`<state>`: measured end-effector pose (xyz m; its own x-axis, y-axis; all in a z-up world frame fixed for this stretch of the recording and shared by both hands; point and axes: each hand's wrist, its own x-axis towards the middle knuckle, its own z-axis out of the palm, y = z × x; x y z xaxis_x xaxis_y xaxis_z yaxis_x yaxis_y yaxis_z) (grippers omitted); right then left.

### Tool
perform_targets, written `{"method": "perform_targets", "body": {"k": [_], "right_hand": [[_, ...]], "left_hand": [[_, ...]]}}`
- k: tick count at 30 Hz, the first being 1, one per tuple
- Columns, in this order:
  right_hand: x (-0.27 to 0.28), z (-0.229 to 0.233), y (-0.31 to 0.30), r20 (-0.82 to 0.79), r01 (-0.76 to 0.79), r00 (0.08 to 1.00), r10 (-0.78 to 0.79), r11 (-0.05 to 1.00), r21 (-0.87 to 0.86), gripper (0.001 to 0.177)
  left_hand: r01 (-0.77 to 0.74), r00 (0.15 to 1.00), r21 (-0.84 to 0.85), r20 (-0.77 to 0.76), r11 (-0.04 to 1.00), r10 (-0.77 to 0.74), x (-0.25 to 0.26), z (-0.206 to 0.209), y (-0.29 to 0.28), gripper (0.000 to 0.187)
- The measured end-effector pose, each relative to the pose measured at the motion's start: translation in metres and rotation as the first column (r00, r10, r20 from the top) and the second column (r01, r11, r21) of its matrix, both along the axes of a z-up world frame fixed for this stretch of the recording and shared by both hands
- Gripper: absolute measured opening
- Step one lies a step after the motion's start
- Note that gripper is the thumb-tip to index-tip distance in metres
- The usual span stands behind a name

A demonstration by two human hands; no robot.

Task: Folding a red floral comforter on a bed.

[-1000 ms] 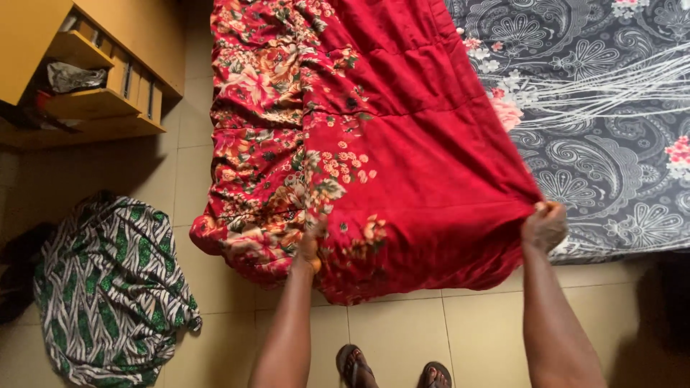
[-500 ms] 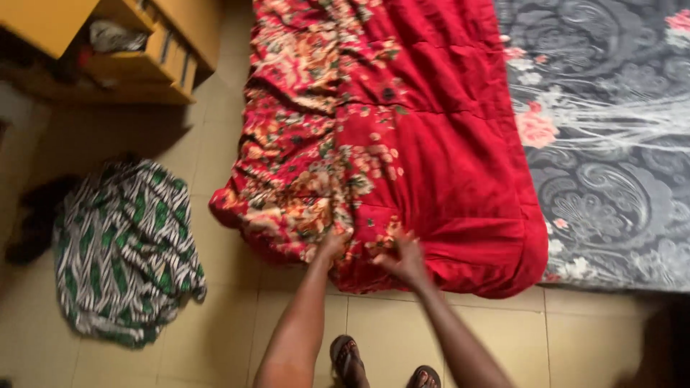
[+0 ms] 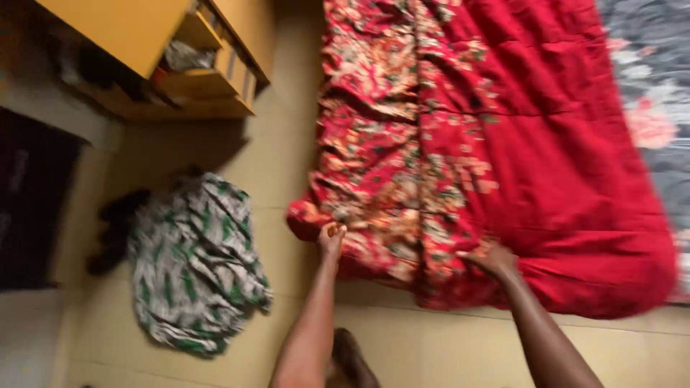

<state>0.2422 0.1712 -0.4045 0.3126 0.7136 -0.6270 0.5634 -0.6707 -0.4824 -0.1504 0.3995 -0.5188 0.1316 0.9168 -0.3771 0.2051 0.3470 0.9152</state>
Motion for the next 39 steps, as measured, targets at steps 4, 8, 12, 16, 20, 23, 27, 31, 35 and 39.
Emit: {"method": "perform_targets", "body": {"k": [4, 8, 12, 16, 20, 23, 27, 31, 35, 39], "right_hand": [[-0.079, 0.008, 0.04, 0.445, 0.033, 0.847, -0.29, 0.865, 0.501, 0.09], [-0.122, 0.009, 0.104, 0.483, 0.084, 0.844, -0.235, 0.946, 0.314, 0.119], [-0.128, -0.003, 0.12, 0.596, 0.191, 0.738, -0.316, 0.945, 0.266, 0.115], [-0.104, -0.004, 0.122, 0.602, 0.27, 0.725, -0.334, 0.942, 0.197, 0.095], [-0.061, 0.009, 0.108, 0.622, 0.259, 0.689, -0.37, 0.929, 0.265, 0.053], [-0.074, 0.08, 0.097, 0.494, 0.304, 0.751, -0.437, 0.894, 0.328, 0.058], [-0.105, 0.092, 0.079, 0.486, 0.089, 0.74, -0.466, 0.783, 0.616, 0.033], [-0.169, 0.064, 0.106, 0.494, -0.02, 0.819, -0.292, 0.846, 0.532, 0.07], [-0.192, -0.016, 0.126, 0.558, -0.088, 0.827, -0.068, 0.965, 0.248, 0.079], [-0.21, 0.01, 0.128, 0.519, 0.033, 0.85, -0.086, 0.993, 0.111, 0.096]], "left_hand": [[0.011, 0.86, 0.279, -0.492, 0.96, 0.133, -0.063, 0.038, 0.056, 0.071], [-0.056, 0.802, 0.305, -0.553, 0.951, 0.224, -0.097, 0.016, 0.101, 0.095], [-0.127, 0.844, 0.216, -0.489, 0.968, 0.219, -0.109, -0.001, 0.126, 0.113], [0.08, 0.997, -0.278, 0.033, 0.957, -0.074, -0.103, -0.008, 0.123, 0.113], [0.123, 0.969, -0.375, -0.152, 0.919, -0.192, -0.089, 0.03, 0.111, 0.093], [-0.176, 0.984, 0.12, 0.062, 0.977, 0.17, -0.116, 0.079, 0.112, 0.061], [-0.162, 0.982, 0.25, -0.056, 0.955, 0.181, -0.162, 0.118, 0.103, 0.026], [-0.249, 0.969, 0.264, 0.072, 0.932, 0.238, -0.22, 0.029, 0.119, 0.028], [-0.048, 0.809, 0.246, -0.559, 0.968, 0.182, -0.198, 0.052, 0.122, 0.035], [0.149, 0.686, 0.106, -0.727, 0.983, -0.026, -0.158, 0.061, 0.119, 0.058]]}}
